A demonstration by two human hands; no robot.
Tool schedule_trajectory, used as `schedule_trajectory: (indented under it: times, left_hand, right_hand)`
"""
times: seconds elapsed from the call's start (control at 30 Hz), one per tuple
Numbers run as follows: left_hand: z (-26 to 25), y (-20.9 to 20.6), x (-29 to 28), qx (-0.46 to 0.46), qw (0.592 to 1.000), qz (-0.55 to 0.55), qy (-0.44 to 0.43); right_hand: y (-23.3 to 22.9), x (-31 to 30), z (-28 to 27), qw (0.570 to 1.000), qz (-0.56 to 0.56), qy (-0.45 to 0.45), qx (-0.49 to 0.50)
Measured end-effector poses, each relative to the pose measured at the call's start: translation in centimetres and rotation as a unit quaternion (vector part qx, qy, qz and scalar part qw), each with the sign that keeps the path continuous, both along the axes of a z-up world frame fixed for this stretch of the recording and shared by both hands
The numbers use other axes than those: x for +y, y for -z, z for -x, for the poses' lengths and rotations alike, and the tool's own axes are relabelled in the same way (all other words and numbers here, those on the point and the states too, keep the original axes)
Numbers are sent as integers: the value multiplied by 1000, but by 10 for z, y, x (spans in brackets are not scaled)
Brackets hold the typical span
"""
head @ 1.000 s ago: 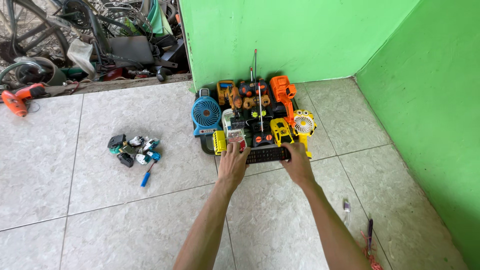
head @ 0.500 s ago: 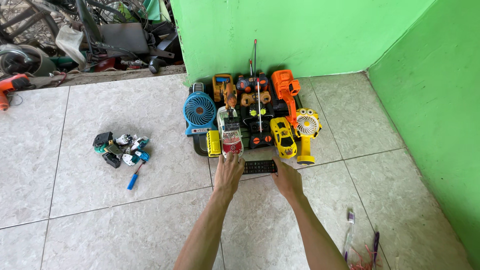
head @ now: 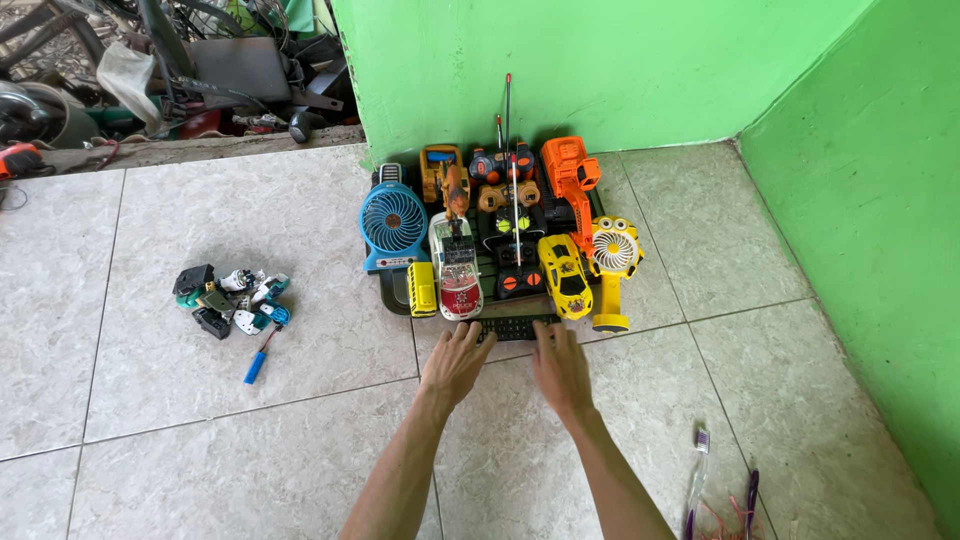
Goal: The person cleans a black remote control using a toothbrush and a pink duster, then wipes a small blue fan with the duster. The person uses the toothbrush to scrub the remote's buttons and crevices, followed by dusting with the pink duster. Finally, the person wipes the fan's surface and places it back on the floor.
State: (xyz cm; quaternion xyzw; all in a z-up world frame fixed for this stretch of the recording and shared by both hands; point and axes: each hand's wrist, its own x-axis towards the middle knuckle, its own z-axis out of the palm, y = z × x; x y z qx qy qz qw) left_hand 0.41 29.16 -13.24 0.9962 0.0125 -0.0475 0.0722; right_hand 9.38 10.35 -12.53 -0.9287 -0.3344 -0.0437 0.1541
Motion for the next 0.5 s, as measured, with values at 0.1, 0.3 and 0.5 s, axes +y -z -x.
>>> schedule_trajectory:
  times: [0.1, 0.3, 0.5]
  left_hand:
    - [0, -3, -2, 5, 1000, 22, -22]
    - [4, -16, -6, -3, 1000, 24, -16]
    - [2, -14, -14, 62, 997, 36, -4]
  right_hand:
    - [-6, -1, 19, 999, 9, -43, -20]
    - [-13, -4, 18, 998, 42, -39, -23]
    - [-12, -8, 9, 998, 56, -28, -8]
